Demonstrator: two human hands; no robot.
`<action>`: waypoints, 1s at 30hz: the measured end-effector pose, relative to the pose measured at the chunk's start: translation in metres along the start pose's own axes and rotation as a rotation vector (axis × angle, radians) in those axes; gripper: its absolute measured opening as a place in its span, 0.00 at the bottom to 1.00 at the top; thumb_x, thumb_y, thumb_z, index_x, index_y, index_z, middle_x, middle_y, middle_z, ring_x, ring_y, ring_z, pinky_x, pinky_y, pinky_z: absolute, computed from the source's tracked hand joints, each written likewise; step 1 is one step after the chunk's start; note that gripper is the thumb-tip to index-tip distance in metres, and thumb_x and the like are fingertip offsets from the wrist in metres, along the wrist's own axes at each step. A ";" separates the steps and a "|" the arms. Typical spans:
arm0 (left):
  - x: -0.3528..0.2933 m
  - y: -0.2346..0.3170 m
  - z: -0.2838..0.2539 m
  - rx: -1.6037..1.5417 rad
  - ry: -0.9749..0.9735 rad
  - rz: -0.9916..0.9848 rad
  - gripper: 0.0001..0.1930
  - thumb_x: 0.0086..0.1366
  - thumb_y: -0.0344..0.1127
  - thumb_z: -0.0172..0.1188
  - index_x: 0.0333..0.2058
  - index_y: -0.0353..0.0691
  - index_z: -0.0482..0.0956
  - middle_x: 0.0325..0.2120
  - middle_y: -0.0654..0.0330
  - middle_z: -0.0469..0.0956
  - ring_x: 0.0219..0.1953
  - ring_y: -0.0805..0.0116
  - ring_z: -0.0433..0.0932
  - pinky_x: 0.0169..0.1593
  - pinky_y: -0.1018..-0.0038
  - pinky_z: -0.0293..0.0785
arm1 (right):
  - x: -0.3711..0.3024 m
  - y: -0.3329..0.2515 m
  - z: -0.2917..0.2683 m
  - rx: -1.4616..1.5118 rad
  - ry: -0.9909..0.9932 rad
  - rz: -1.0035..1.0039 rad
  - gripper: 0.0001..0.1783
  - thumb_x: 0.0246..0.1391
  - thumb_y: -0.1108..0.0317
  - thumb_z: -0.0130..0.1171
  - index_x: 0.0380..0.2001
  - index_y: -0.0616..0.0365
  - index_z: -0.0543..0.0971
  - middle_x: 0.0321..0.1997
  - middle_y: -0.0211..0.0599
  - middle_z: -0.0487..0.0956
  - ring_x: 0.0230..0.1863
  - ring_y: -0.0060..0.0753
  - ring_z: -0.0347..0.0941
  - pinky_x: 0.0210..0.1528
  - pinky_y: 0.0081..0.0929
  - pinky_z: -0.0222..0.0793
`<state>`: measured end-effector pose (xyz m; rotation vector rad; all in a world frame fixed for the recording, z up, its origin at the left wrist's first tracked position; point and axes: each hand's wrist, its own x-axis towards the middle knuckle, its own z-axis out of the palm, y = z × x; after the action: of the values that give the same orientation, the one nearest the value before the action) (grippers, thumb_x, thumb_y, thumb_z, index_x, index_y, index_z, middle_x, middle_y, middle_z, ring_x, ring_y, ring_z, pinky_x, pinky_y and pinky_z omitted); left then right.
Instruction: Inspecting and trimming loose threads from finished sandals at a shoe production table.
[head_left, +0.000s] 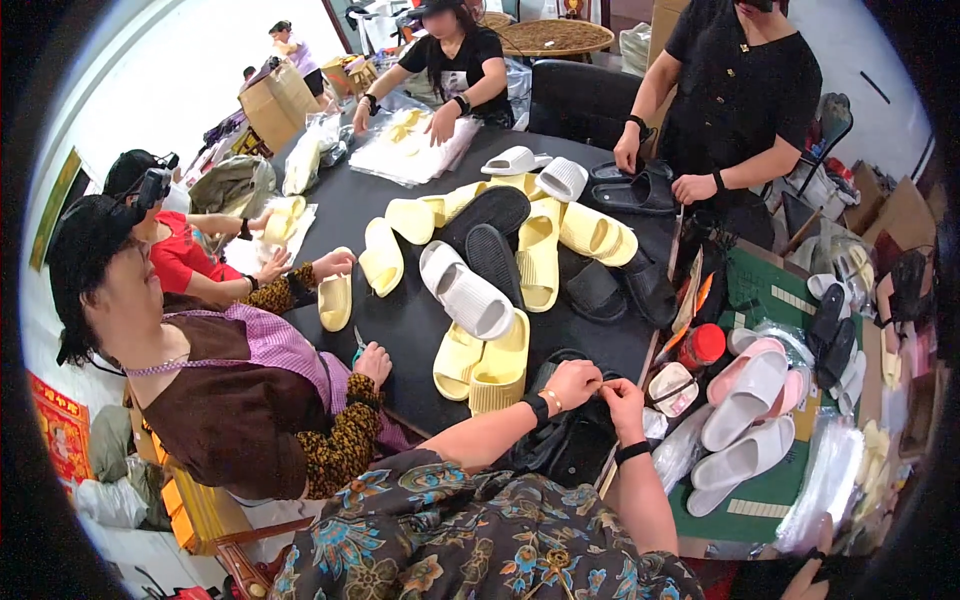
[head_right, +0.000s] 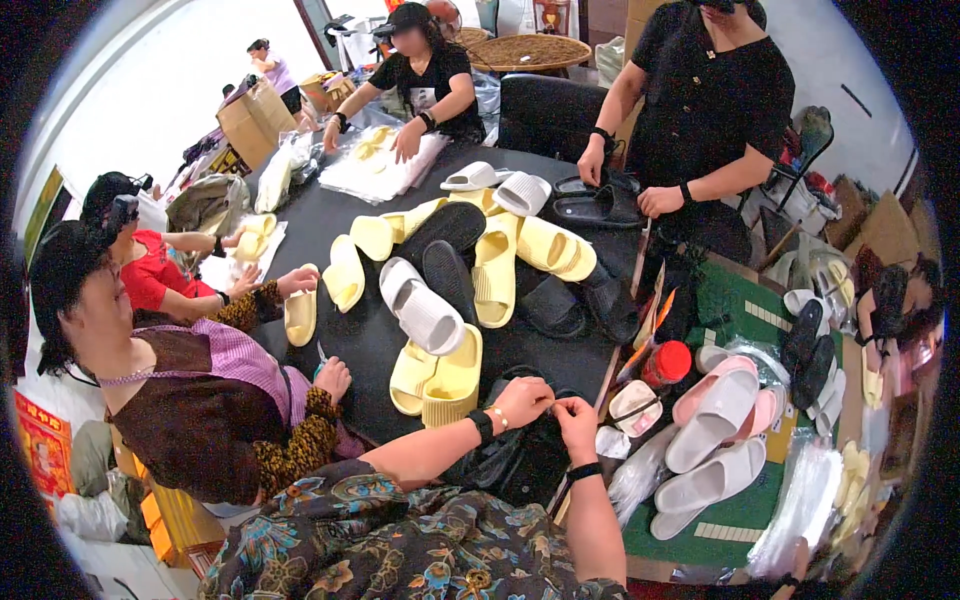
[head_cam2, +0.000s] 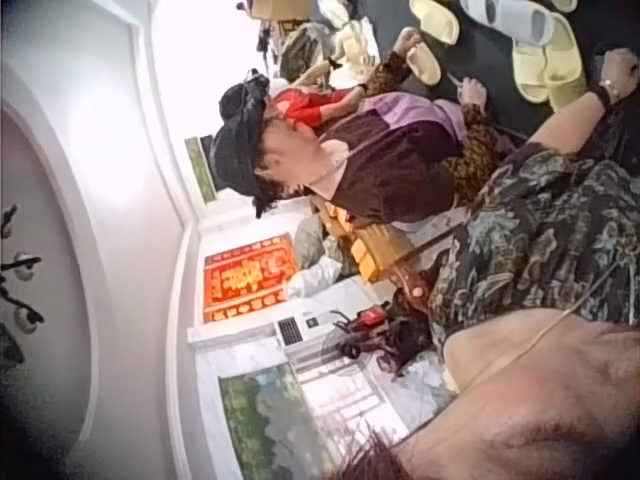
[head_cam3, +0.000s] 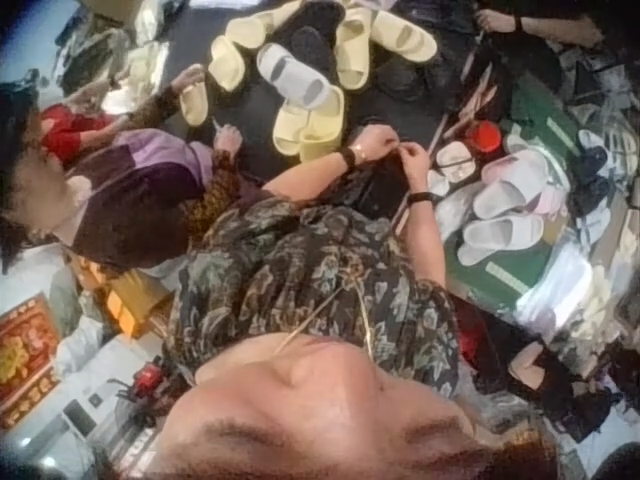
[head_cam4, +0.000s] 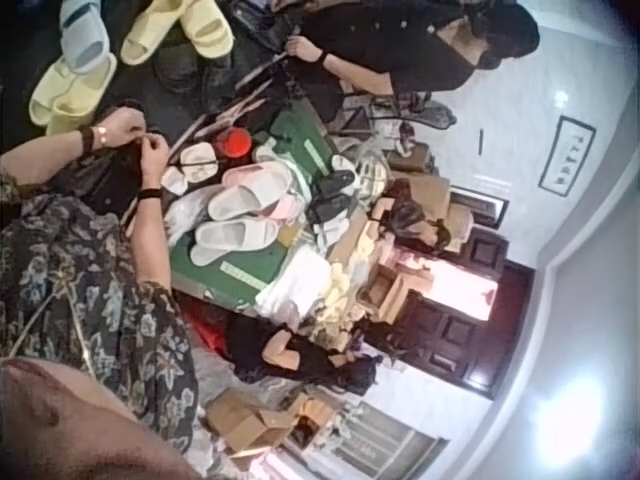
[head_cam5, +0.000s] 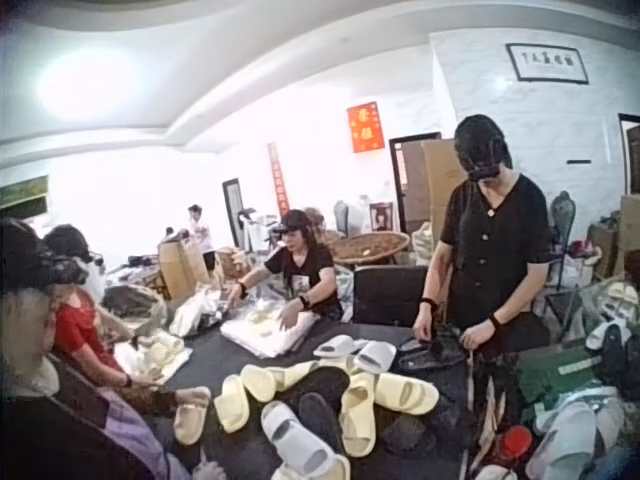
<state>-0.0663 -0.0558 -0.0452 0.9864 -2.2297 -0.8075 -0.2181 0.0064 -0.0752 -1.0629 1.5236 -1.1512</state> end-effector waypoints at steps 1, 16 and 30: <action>0.001 0.001 -0.001 0.015 -0.011 0.004 0.04 0.51 0.32 0.58 0.23 0.38 0.78 0.22 0.56 0.76 0.30 0.55 0.76 0.35 0.64 0.72 | -0.001 -0.001 0.000 0.050 0.025 0.004 0.03 0.47 0.76 0.59 0.27 0.63 0.78 0.26 0.28 0.78 0.28 0.16 0.70 0.33 0.15 0.67; -0.001 0.004 0.008 0.030 -0.064 0.038 0.06 0.54 0.33 0.57 0.25 0.39 0.80 0.25 0.55 0.77 0.32 0.55 0.76 0.37 0.63 0.72 | -0.009 -0.014 -0.009 -0.079 0.046 -0.063 0.05 0.45 0.72 0.63 0.26 0.63 0.80 0.25 0.29 0.79 0.27 0.16 0.71 0.32 0.18 0.68; -0.014 0.003 -0.005 0.024 -0.029 -0.015 0.03 0.51 0.29 0.60 0.23 0.37 0.79 0.22 0.52 0.76 0.29 0.51 0.75 0.36 0.62 0.71 | -0.007 -0.014 0.006 -0.113 -0.072 -0.006 0.07 0.49 0.68 0.57 0.29 0.62 0.76 0.28 0.33 0.77 0.31 0.26 0.73 0.36 0.26 0.69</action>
<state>-0.0566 -0.0446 -0.0435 1.0100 -2.2640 -0.8083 -0.2096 0.0096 -0.0609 -1.1730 1.5444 -1.0296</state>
